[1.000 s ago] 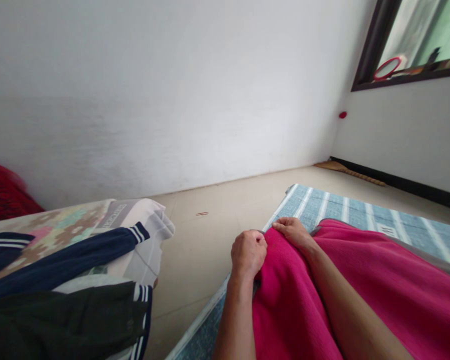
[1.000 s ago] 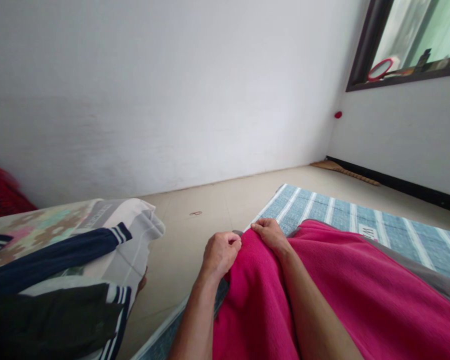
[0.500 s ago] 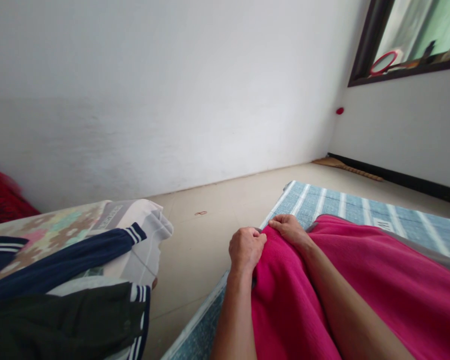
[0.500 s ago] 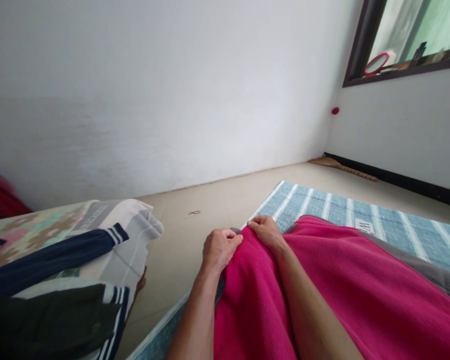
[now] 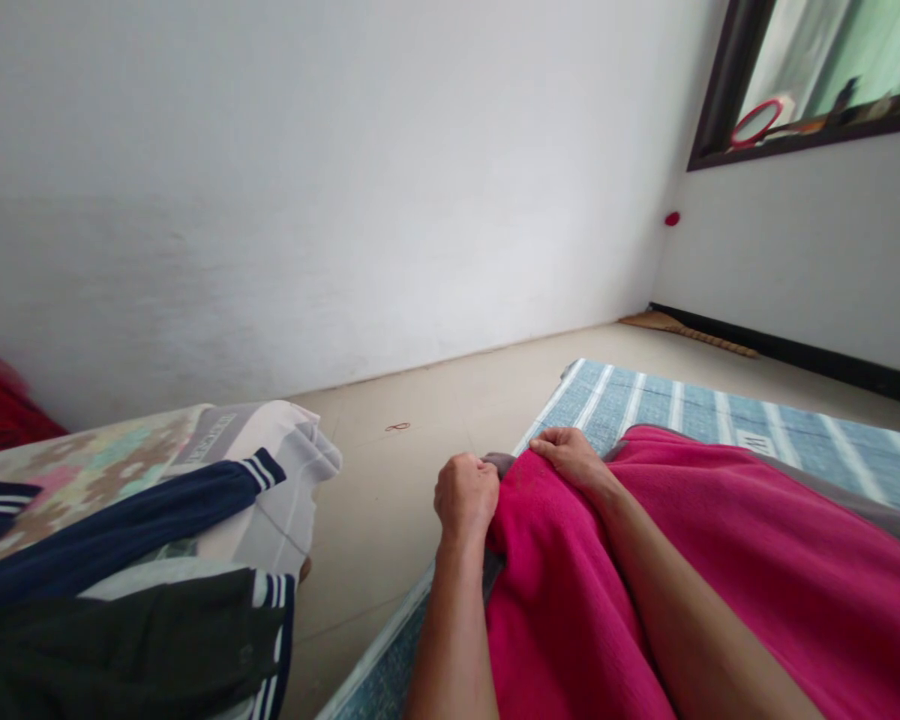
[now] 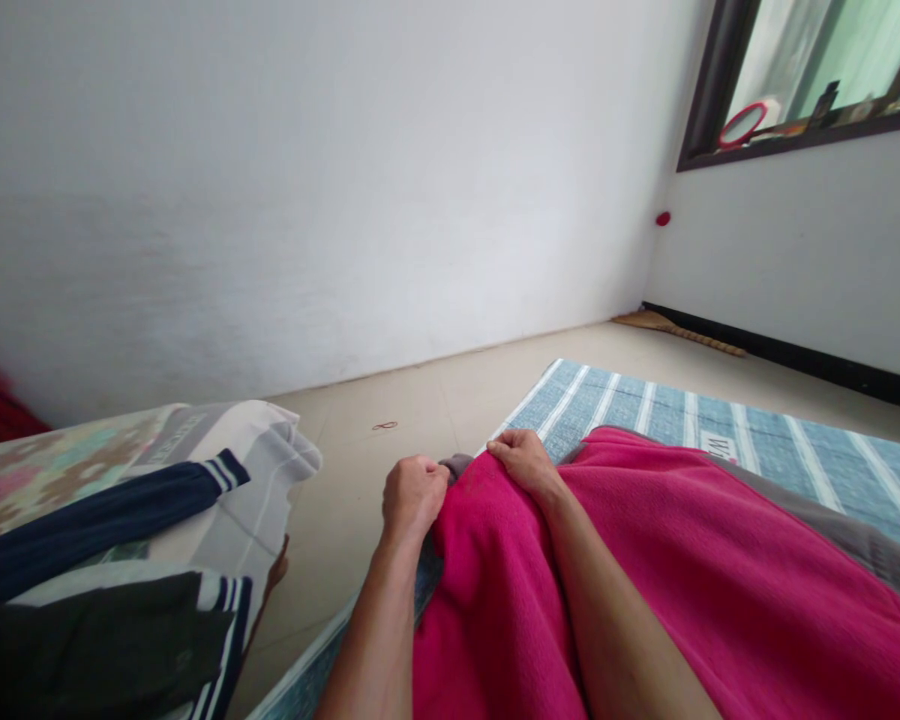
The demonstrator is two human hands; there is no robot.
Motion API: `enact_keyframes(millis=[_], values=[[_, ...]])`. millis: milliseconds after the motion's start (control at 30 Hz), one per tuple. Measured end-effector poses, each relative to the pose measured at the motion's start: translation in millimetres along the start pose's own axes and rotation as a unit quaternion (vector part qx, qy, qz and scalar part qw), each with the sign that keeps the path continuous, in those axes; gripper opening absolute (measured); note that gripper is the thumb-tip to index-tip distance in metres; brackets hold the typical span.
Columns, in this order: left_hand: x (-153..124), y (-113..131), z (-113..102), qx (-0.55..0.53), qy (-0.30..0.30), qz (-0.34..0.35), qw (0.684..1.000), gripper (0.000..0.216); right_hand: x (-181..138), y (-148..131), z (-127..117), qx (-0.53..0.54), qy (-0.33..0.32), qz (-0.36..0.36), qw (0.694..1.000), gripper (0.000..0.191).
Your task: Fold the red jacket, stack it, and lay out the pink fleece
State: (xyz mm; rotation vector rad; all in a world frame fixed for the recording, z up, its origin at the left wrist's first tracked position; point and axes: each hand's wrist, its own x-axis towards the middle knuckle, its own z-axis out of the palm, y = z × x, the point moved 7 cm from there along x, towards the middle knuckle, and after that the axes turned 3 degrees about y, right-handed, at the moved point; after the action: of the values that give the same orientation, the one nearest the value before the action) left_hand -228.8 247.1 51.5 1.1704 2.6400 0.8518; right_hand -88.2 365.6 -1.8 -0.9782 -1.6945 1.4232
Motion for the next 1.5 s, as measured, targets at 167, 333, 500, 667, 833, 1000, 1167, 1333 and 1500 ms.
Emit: enact_keyframes(millis=[167,333,500,667,833,1000,1167,1333,1500], values=[[1.7,-5.1,-26.3,0.004,0.099,-0.019,0.995,0.032,-2.2,-0.9,1.4,0.004,0.0,0.0,1.0,0.03],[-8.6,33.8,-1.3,-0.153,-0.027,0.132,0.979,0.019,-0.1,-0.8,1.4,0.003,-0.001,0.001,1.0,0.028],[-11.4,34.4,0.3,-0.068,-0.045,0.153,0.985,0.026,-0.7,-0.4,1.8,-0.003,-0.004,0.001,1.0,0.027],[-3.1,6.0,-41.0,0.002,0.171,0.002,0.985,0.026,-1.5,-0.3,3.5,-0.008,-0.009,0.0,1.0,0.028],[-16.3,46.5,6.8,-0.036,-0.048,0.197,0.979,0.011,0.0,1.2,3.3,-0.012,-0.007,-0.004,1.0,0.026],[-4.8,10.9,-31.1,0.04,0.152,0.014,0.988,0.026,-0.1,3.0,4.3,-0.012,-0.012,-0.003,1.0,0.029],[-7.2,36.4,-1.3,-0.06,-0.038,0.157,0.985,0.027,-1.2,1.7,3.7,-0.011,-0.011,-0.004,1.0,0.028],[-7.2,17.2,-31.4,0.05,0.137,0.025,0.989,0.026,-1.6,1.6,4.0,-0.013,-0.014,-0.006,1.0,0.027],[-7.6,23.5,-15.0,-0.16,-0.062,0.078,0.982,0.021,-0.9,1.9,2.7,-0.011,-0.009,-0.007,1.0,0.026]])
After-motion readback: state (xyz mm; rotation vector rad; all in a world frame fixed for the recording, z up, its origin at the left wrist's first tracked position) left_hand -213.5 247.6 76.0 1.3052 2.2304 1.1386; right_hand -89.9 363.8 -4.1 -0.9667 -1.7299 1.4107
